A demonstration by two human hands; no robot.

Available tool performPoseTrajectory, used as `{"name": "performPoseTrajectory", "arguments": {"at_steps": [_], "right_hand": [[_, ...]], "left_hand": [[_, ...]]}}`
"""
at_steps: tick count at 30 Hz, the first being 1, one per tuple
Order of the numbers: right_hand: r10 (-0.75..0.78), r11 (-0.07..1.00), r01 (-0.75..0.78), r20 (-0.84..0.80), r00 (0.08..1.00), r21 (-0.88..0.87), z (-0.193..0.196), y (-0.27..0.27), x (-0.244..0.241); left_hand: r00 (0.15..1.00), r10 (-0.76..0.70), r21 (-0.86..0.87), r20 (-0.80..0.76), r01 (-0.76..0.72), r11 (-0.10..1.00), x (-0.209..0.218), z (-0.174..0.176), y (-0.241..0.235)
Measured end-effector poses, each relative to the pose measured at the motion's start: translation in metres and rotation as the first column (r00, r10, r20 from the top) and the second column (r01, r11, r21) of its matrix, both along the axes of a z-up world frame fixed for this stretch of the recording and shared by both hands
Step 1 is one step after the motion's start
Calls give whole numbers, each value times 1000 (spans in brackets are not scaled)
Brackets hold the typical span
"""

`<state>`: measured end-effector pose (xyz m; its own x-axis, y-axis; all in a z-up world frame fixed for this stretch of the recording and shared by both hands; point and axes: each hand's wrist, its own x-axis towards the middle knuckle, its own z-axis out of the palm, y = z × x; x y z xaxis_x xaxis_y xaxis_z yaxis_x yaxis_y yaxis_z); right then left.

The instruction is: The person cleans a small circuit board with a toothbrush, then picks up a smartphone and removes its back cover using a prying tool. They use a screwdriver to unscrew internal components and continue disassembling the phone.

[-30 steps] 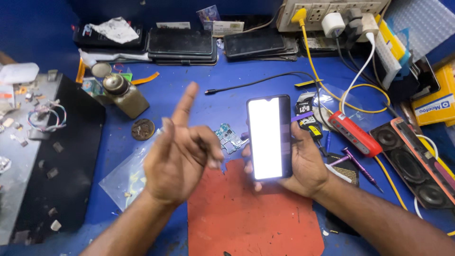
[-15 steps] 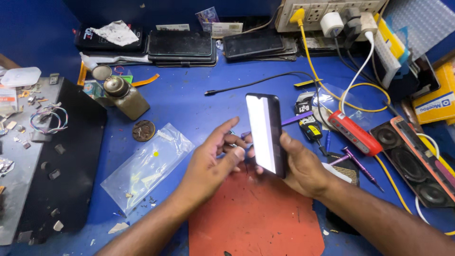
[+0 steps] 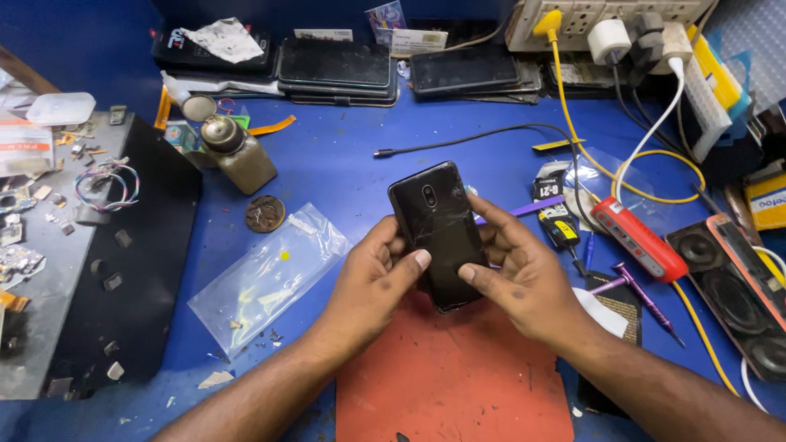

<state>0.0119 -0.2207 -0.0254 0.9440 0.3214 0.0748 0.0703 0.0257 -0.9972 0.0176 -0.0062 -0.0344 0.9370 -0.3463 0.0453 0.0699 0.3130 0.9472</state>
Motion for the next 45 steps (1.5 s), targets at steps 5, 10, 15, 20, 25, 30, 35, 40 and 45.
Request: {"name": "performPoseTrajectory", "arguments": {"at_steps": [5, 10, 15, 20, 25, 30, 35, 40, 45], "right_hand": [[10, 999, -14, -107, 994, -29, 0, -3, -2], [77, 991, -40, -291, 954, 130, 6, -4, 0], [310, 861, -64, -420, 853, 505, 12, -8, 6], [379, 822, -91, -421, 824, 562, 6, -9, 7], [403, 826, -109, -444, 800, 553, 7, -10, 7], [401, 898, -303, -312, 861, 320, 9, -10, -2], [385, 905, -254, -401, 831, 342, 2, -6, -4], [386, 877, -139, -501, 775, 460, 4, -7, 5], [375, 870, -101, -513, 772, 483, 8, -6, 6]], "left_hand": [[999, 26, -52, -47, -29, 998, 0, 8, 5], [997, -49, -190, -52, 38, 981, 0, 15, 8], [987, -161, -285, 26, 162, 945, -2, 24, 6], [994, -107, -227, -19, 100, 969, -1, 27, 5], [997, -73, -185, -17, 69, 980, 0, 29, 6], [991, 32, 93, 127, -44, 995, -3, 28, 4], [984, 151, 284, 97, -172, 943, -7, 30, 2], [966, 215, 145, 147, -236, 961, -4, 32, 7], [956, 226, 71, 187, -242, 968, -6, 31, 8]]}}
